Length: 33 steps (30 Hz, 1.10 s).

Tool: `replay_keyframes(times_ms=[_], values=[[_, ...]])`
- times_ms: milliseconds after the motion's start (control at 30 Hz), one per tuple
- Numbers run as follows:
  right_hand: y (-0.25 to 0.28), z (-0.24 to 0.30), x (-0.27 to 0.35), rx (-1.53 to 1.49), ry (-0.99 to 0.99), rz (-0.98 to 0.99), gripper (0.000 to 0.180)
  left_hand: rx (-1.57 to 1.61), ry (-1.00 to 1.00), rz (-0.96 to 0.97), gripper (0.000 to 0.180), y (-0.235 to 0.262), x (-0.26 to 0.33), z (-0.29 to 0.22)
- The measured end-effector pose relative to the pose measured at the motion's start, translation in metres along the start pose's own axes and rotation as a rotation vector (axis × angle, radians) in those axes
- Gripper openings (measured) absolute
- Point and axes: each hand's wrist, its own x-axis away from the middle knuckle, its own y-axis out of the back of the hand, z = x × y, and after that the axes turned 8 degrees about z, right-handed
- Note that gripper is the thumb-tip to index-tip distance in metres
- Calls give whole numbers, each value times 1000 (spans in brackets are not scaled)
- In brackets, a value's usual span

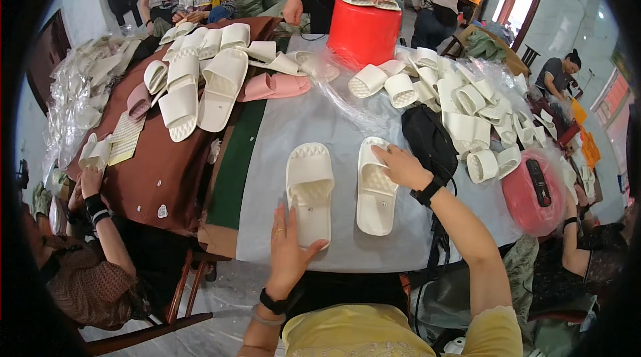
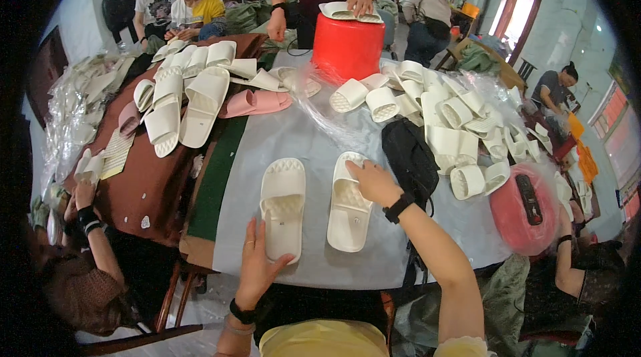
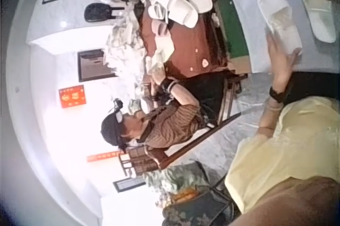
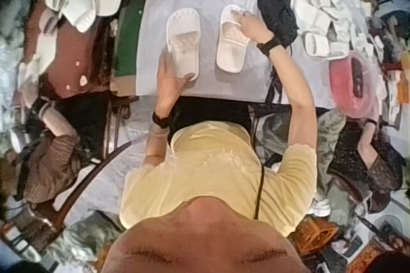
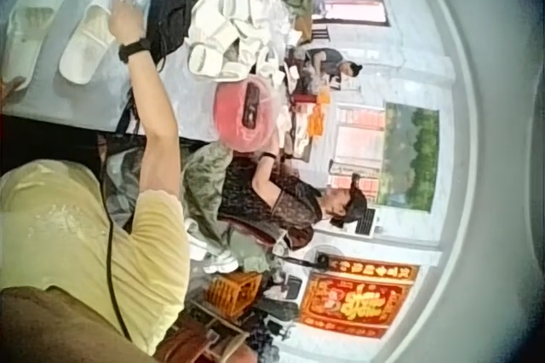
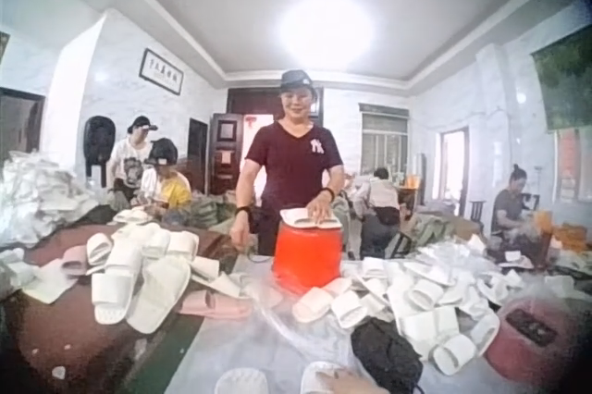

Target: Inspecting, pairing, and organizing slippers on a manufacturing table.

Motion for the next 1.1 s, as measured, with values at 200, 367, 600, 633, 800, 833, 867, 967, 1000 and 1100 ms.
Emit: replay_keyframes(times_ms=[200,367,600,633,800,833,867,967,1000,1100], values=[[-4,32,38,245,-57,-631,47,-68,24,75,86,-23,-17,-5],[-40,89,53,304,-110,-239,58,-217,-42,132,79,-34,-4,-7],[25,-11,2,-678,207,409,53,-242,19,205,74,-28,3,-16],[30,-27,-21,-647,14,389,61,-235,-16,150,74,-26,2,-20],[-16,-46,-97,-123,-224,7,89,-94,-121,209,88,-33,1,-46],[-25,-46,-108,-311,-264,-24,98,-79,-85,249,88,-35,-2,-46],[-31,-47,-117,-407,-265,-49,99,-83,-74,263,88,-36,-1,-46],[-42,-48,-139,-864,-256,-118,84,-163,-107,273,83,-41,-3,-41],[-44,-49,-143,-1150,-245,-126,67,-167,-107,266,81,-42,-2,-40],[-47,-53,-150,-753,-227,-161,25,-178,-108,254,80,-45,-1,-38]])
